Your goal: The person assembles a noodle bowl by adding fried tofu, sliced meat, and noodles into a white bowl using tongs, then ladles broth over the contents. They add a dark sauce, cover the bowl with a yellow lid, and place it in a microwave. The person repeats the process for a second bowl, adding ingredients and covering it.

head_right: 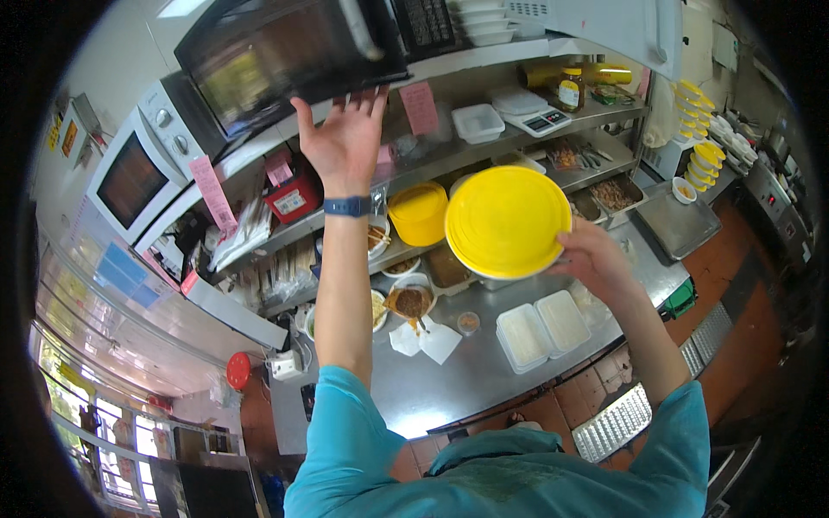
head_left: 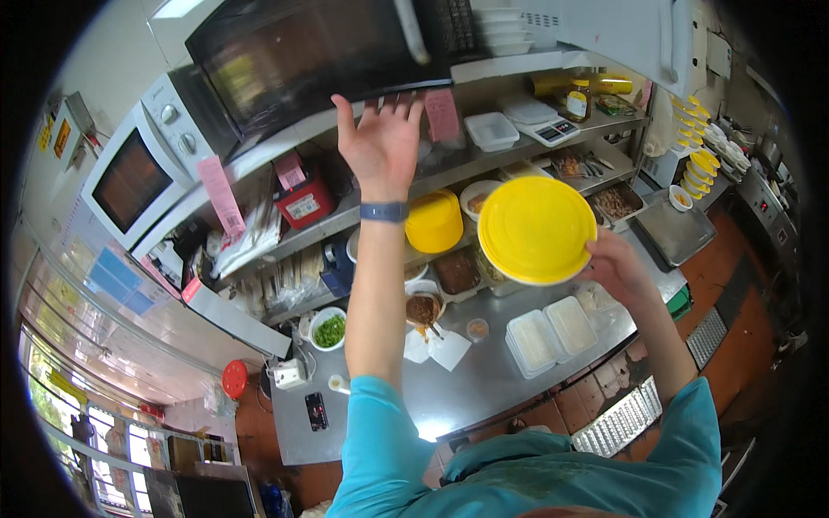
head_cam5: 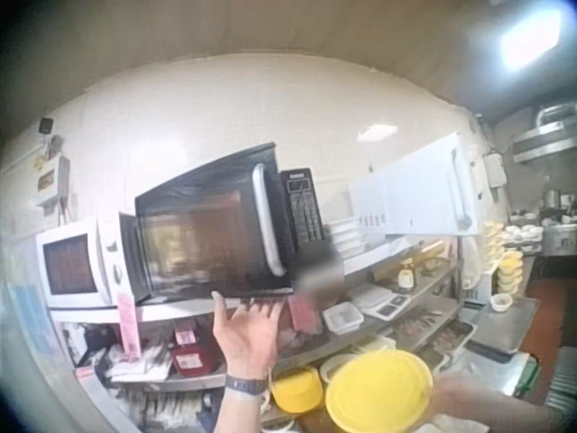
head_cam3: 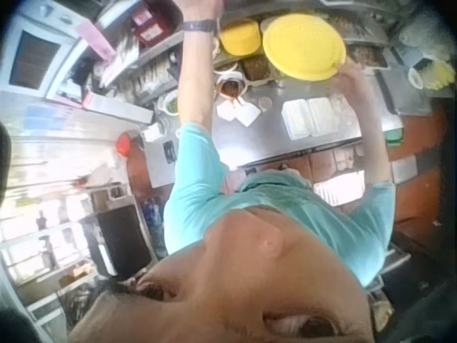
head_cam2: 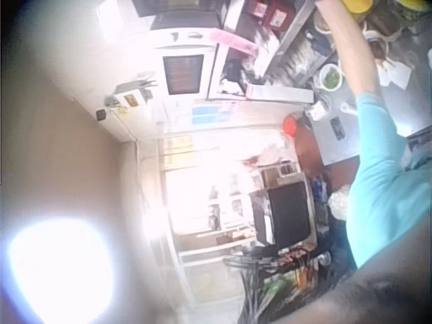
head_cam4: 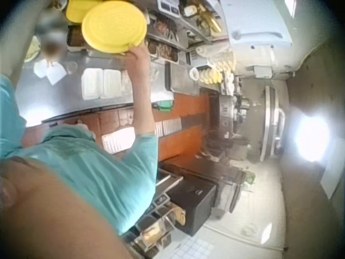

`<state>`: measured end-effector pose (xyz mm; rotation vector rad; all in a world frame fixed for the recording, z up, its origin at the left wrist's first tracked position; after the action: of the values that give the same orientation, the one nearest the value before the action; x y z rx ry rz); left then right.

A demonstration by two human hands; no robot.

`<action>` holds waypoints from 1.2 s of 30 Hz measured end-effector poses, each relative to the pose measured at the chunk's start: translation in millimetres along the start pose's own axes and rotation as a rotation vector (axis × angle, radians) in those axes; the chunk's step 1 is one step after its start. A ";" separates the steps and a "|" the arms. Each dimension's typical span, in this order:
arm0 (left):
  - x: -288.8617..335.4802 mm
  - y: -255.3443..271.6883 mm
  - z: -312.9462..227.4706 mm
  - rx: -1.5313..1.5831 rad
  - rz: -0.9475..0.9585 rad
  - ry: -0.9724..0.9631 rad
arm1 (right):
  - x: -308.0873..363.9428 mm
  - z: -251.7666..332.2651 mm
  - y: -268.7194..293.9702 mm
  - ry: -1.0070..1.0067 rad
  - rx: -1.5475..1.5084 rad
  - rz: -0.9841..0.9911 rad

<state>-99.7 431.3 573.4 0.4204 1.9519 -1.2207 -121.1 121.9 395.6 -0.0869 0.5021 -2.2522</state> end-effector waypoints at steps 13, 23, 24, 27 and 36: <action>173.0 -138.8 -139.2 -1.677 -0.106 -0.819 | -347.9 170.3 -192.3 0.331 -0.331 0.383; 177.7 -151.7 -127.3 -2.061 0.055 -0.712 | -463.3 210.0 -176.4 0.447 1.228 -0.269; 174.1 -153.0 -120.3 -2.087 0.100 -0.745 | -431.0 205.5 -160.9 0.726 1.331 -0.332; 152.7 -146.7 -96.3 -2.105 0.237 -0.506 | -353.5 146.2 -77.8 0.908 0.930 -0.190; 213.3 -120.4 69.1 -1.761 0.798 0.042 | -378.7 40.4 1.6 0.251 0.217 -0.066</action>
<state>-281.7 287.4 468.8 0.1724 1.8103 1.0633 143.0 386.1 469.7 0.2976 0.3861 -2.3814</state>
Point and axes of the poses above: each hand's wrist, its own x-axis away from the middle knuckle, its own y-axis out of the back of the hand, z = x × y, the point moved 9 cm from there along -x, towards the middle knuckle, and after that the axes turned 9 degrees about z, right-handed, at the moved point
